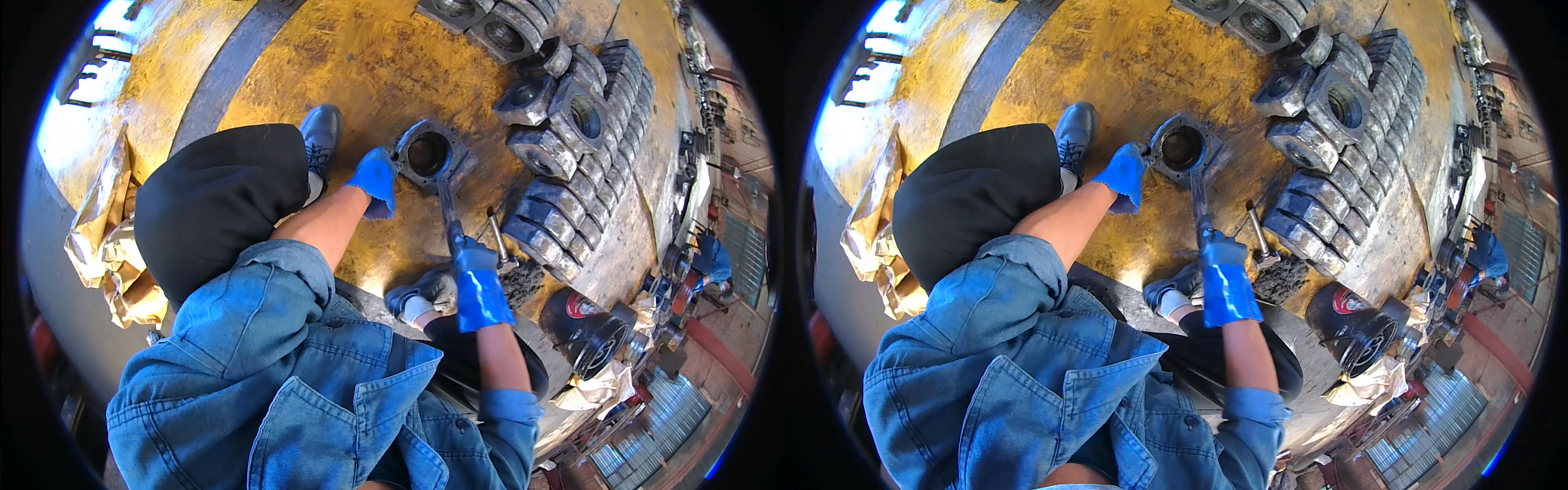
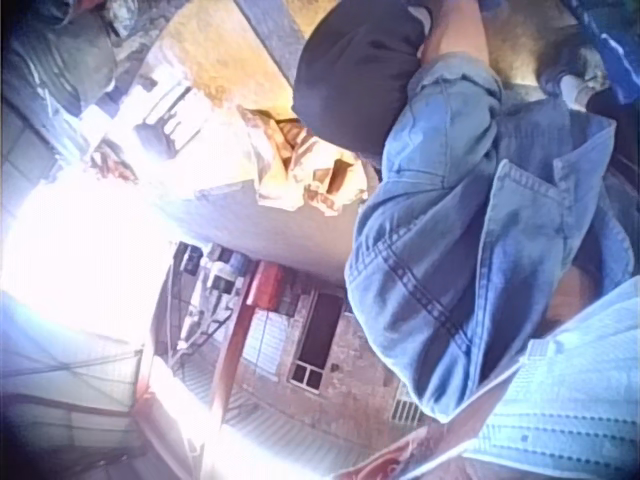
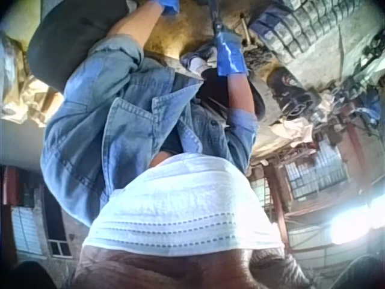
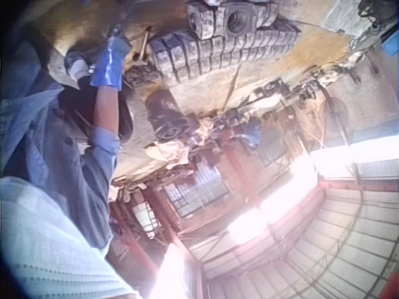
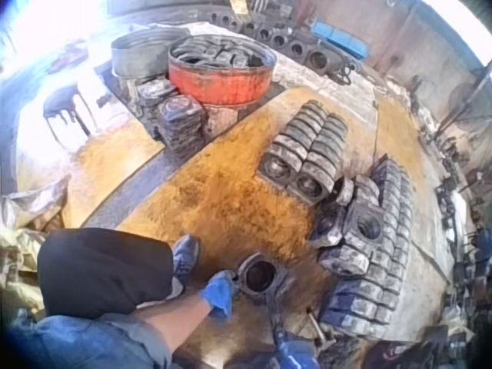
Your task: The person applies a dark grease or lubricant to the interior and exterior of circular metal rings and square metal blocks using a spatula.
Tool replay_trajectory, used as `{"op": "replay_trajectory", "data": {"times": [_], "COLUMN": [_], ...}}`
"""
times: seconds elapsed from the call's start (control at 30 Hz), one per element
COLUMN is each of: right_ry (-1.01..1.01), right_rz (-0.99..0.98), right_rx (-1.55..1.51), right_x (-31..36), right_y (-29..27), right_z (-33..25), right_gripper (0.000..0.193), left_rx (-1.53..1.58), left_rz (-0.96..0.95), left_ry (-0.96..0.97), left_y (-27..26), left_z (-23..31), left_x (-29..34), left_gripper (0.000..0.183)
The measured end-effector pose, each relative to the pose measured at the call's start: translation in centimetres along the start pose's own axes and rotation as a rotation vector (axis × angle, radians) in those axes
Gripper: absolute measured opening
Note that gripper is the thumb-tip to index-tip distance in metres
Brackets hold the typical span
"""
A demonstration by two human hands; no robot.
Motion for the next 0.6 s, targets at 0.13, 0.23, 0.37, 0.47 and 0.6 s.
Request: {"op": "replay_trajectory", "data": {"times": [0.13,0.23,0.37,0.47,0.6], "right_ry": [-0.209,-0.238,-0.300,-0.385,-0.338], "right_rz": [-0.038,0.073,0.107,0.109,0.040], "right_rx": [0.141,0.149,0.147,0.186,0.166], "right_x": [0.3,-1.4,-1.1,-0.9,-0.8], "right_y": [-0.4,-0.1,-0.7,-2.2,-0.5], "right_z": [0.9,-0.1,0.1,-0.6,-0.9], "right_gripper": [0.034,0.030,0.031,0.039,0.044], "left_rx": [-0.160,-0.267,-0.075,0.126,-0.149], "left_rz": [-0.065,-0.110,-0.162,-0.159,-0.178], "left_ry": [0.095,0.067,-0.030,-0.091,-0.023], "left_y": [-0.4,-0.2,0.4,-1.3,0.0], "left_z": [0.0,0.9,0.8,-2.5,1.6], "left_x": [-1.4,-0.8,-1.0,-2.4,-0.7], "left_gripper": [0.007,0.016,0.013,0.015,0.017]}}
Point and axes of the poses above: each hand's wrist, its own x-axis away from the middle knuckle, its own y-axis out of the palm, z = x × y, the point moved 8 cm from there along -x, towards the middle knuckle, and after that the axes turned 4 degrees about -z, right-handed, at the moved point
